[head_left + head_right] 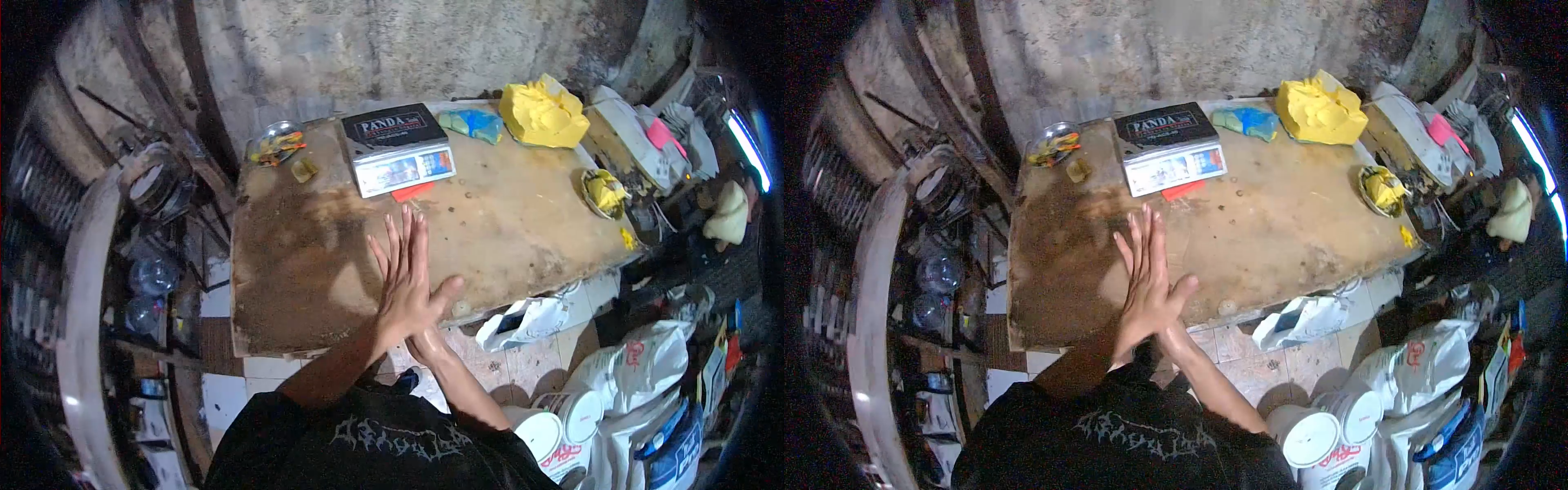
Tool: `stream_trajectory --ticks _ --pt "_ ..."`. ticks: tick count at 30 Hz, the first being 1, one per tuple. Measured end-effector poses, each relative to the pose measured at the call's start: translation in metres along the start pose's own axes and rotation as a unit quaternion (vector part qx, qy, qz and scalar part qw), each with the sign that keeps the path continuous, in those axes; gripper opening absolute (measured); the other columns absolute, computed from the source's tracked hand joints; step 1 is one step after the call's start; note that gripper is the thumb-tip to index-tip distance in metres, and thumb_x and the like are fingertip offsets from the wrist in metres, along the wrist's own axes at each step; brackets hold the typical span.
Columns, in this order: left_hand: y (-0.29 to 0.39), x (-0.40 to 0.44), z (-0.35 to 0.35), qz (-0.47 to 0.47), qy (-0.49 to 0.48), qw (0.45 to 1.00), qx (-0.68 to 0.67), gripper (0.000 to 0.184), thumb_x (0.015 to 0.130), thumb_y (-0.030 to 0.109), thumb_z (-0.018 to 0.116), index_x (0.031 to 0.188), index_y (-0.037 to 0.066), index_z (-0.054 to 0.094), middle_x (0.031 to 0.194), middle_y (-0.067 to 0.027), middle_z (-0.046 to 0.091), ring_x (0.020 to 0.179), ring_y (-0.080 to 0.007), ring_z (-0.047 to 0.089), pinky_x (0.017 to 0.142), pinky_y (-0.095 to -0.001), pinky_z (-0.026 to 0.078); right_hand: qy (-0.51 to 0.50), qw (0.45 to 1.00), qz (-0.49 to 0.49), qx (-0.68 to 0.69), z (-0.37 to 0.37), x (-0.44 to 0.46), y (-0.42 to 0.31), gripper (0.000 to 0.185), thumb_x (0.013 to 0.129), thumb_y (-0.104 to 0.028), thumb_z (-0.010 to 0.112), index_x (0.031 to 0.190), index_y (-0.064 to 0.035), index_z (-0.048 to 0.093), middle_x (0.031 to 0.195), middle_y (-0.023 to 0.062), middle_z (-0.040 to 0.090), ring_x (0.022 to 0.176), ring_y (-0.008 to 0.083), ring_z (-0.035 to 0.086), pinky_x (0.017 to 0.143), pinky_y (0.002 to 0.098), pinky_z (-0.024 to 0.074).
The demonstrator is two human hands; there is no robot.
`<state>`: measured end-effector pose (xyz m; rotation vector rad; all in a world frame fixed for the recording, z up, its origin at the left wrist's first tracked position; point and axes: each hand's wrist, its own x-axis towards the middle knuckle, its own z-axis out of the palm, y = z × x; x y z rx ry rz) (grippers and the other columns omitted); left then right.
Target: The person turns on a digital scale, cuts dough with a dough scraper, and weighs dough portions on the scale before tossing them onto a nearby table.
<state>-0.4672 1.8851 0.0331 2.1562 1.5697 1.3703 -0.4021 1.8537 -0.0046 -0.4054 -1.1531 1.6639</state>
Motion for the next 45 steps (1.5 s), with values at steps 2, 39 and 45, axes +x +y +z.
stream_trajectory --ticks 2,39,45 --pt "-0.029 0.012 0.007 -0.006 0.006 0.994 0.11 0.077 0.084 0.054 0.036 0.138 0.006 0.011 0.144 -0.0178 0.001 0.132 -0.0385 -0.003 0.098 -0.0625 -0.007 -0.003 0.974 0.217 0.072 -0.024 -0.016 0.021 0.081 0.084 -0.062 0.015 0.137 -0.0071 -0.01 0.145 0.0112 -0.007 0.133 0.0232 -0.004 0.107 0.0382 0.0" --pt "-0.484 -0.08 -0.116 -0.45 -0.022 0.811 0.374 0.063 0.087 0.047 0.037 0.137 0.012 0.021 0.144 -0.0119 0.012 0.132 -0.0353 0.008 0.103 -0.0594 0.003 -0.118 0.889 0.133 -0.421 0.043 0.542 0.337 0.064 0.089 -0.024 0.04 0.139 -0.0156 0.001 0.124 0.0141 0.046 0.084 0.0236 0.058 0.067 0.0357 0.0463" --pt "-0.501 -0.085 -0.113 -0.469 -0.041 0.811 0.346 0.063 0.086 0.046 0.041 0.135 0.009 0.025 0.143 -0.0134 0.014 0.131 -0.0352 0.011 0.103 -0.0588 0.005 -0.186 0.736 0.034 -0.65 0.04 0.575 0.385 0.078 0.079 -0.004 0.046 0.137 -0.0071 -0.006 0.106 0.0234 0.055 0.073 0.0357 0.059 0.06 0.0417 0.0469"
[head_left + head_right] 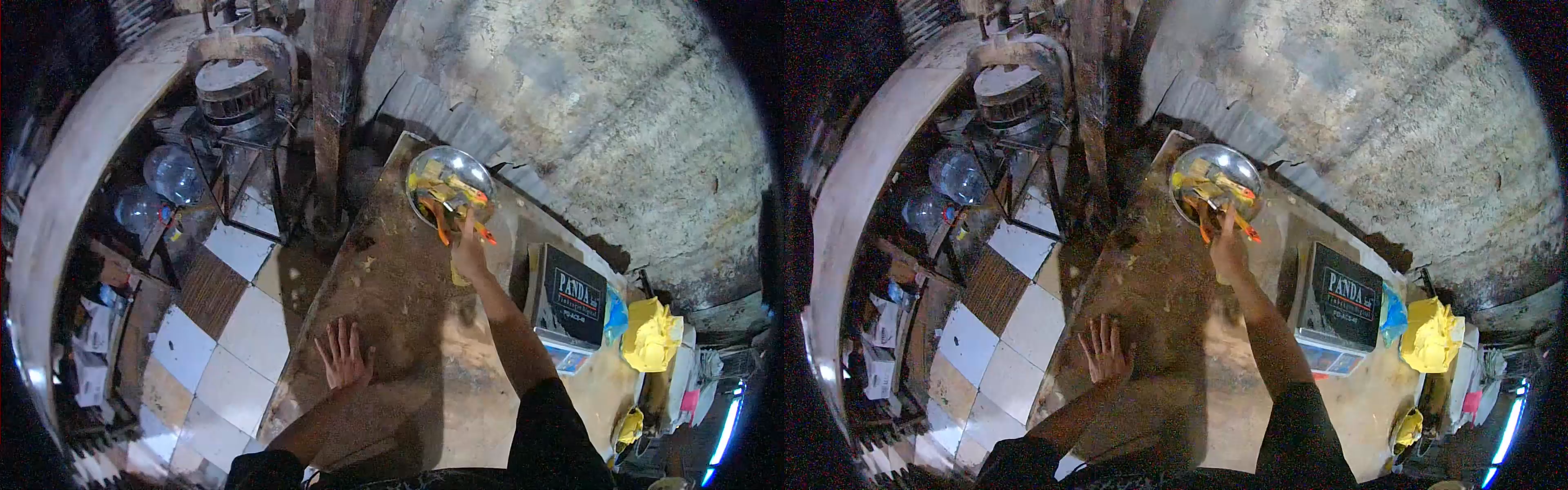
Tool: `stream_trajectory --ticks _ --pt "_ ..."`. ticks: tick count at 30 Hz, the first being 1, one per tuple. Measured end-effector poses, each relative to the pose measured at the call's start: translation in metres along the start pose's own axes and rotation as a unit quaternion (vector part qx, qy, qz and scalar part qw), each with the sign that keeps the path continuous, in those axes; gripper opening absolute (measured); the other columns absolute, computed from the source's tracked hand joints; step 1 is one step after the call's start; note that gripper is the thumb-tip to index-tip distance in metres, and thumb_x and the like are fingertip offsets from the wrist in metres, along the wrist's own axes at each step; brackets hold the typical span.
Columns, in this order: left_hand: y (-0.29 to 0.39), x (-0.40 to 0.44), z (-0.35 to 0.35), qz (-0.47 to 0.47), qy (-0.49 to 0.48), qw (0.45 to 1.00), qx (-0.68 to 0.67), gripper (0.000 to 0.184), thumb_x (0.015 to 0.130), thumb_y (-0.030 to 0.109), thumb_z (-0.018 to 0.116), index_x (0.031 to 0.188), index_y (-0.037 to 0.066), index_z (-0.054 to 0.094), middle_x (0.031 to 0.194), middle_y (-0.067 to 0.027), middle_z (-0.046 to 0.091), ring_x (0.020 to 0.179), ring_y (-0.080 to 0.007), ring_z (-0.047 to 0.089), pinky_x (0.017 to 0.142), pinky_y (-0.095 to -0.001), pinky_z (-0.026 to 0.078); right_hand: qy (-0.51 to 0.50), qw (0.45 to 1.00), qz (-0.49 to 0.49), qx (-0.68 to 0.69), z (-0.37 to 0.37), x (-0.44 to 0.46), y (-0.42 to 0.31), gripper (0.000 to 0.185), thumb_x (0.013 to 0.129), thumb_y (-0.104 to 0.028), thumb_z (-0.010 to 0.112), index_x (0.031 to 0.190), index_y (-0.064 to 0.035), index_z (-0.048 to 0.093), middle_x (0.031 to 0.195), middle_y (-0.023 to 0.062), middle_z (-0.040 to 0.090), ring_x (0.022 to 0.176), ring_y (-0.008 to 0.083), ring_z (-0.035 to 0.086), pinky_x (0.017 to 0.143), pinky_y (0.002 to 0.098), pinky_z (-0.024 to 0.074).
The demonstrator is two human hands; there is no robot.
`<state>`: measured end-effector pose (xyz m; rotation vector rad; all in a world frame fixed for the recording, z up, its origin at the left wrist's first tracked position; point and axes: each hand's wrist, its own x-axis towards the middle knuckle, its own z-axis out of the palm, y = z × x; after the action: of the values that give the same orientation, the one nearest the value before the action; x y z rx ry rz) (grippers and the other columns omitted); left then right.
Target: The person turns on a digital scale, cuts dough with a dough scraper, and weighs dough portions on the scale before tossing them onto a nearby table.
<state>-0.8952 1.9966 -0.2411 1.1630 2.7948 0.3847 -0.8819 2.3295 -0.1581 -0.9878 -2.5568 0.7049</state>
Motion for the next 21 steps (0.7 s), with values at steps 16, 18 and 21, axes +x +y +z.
stream_trajectory --ticks 16,18,21 --pt "0.055 -0.043 0.011 -0.113 -0.145 0.762 -0.621 0.069 0.086 0.051 0.04 0.134 0.005 0.022 0.139 -0.016 0.02 0.129 -0.0308 0.016 0.104 -0.0497 0.009 0.015 0.877 0.265 0.4 -0.075 -0.302 -0.076 0.035 0.089 -0.021 0.045 0.12 -0.0056 0.045 0.1 0.0101 0.055 0.096 0.0132 0.05 0.081 0.0284 0.0419" --pt "0.085 -0.05 0.002 -0.098 -0.193 0.597 -0.772 0.066 0.086 0.051 0.04 0.132 0.005 0.026 0.136 -0.0135 0.027 0.122 -0.0268 0.027 0.102 -0.0452 0.019 0.0 0.969 0.203 0.144 -0.117 -0.343 -0.121 0.039 0.091 -0.025 0.039 0.124 -0.0035 0.041 0.106 0.0107 0.054 0.101 0.0158 0.048 0.087 0.0303 0.0385" --pt "0.14 -0.083 -0.026 -0.101 -0.282 0.405 -0.864 0.063 0.087 0.051 0.04 0.13 0.005 0.03 0.133 -0.011 0.035 0.116 -0.0229 0.039 0.101 -0.0406 0.028 0.089 0.982 0.12 0.112 -0.13 -0.42 -0.112 0.043 0.092 -0.027 0.036 0.125 -0.0005 0.039 0.111 0.0137 0.052 0.105 0.0203 0.047 0.091 0.0322 0.0355"
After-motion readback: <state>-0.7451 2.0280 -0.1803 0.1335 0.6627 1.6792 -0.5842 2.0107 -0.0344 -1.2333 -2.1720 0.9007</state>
